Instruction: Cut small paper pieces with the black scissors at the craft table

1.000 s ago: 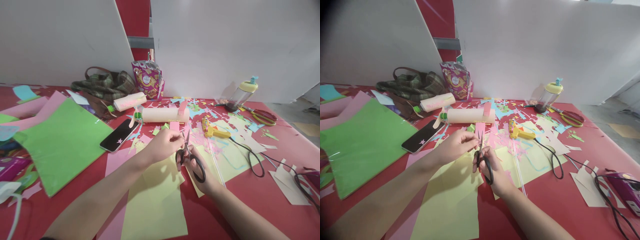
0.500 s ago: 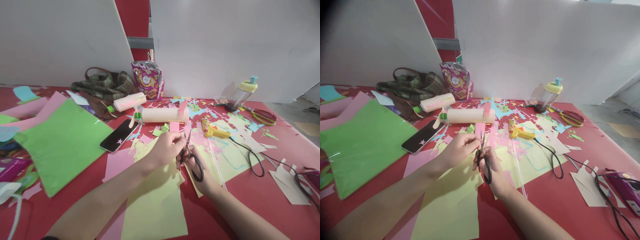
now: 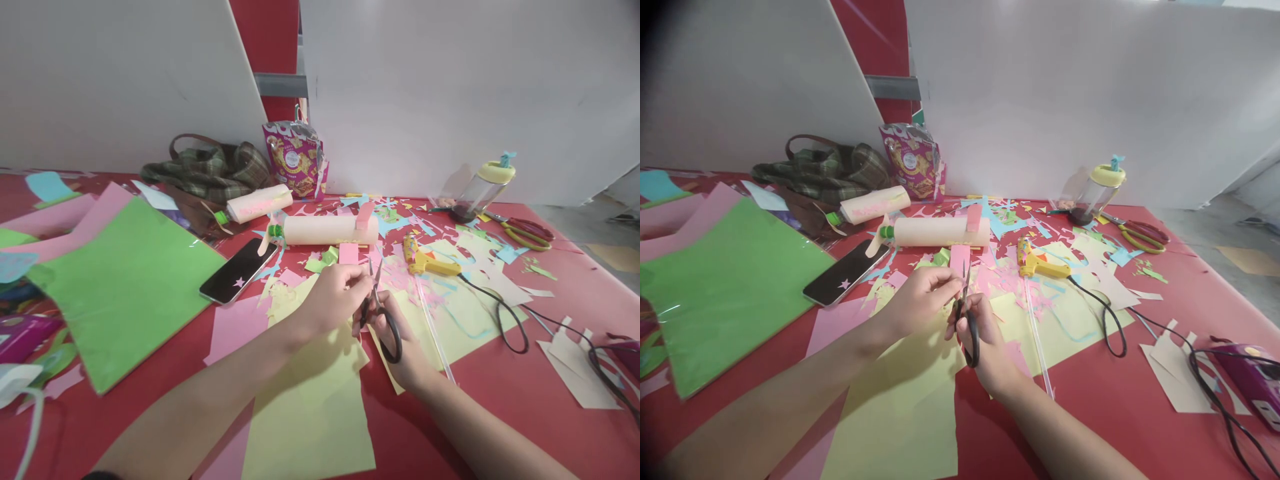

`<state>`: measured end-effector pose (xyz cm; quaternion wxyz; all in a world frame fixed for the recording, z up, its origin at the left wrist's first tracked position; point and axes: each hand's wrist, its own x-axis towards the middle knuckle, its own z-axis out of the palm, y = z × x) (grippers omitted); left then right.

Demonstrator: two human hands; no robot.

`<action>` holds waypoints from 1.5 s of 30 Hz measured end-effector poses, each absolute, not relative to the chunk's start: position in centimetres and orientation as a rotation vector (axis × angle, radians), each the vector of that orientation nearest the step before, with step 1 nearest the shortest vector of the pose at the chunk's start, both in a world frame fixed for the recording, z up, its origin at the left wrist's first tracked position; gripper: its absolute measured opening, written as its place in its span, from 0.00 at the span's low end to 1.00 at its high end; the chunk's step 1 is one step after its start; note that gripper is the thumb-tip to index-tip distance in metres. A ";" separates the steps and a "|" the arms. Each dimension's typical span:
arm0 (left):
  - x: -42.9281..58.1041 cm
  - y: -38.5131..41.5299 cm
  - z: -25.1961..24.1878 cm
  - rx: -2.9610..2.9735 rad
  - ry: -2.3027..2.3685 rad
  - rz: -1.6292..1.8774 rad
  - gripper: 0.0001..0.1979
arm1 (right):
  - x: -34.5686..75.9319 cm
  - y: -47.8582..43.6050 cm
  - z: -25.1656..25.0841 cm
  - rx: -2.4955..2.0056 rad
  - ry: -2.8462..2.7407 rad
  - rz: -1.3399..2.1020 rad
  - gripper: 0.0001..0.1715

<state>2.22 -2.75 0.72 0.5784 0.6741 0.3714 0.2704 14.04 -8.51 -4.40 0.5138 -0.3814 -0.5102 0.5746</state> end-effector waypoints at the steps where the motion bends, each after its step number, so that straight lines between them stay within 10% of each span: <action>1: 2.2 -2.8 0.7 1.572 0.866 0.631 0.12 | 14.0 -8.5 -4.4 -0.916 -1.231 1.373 0.11; 45: 2.1 -2.7 0.7 1.751 0.981 0.619 0.12 | 14.0 -8.8 -3.3 -1.138 -1.293 1.310 0.10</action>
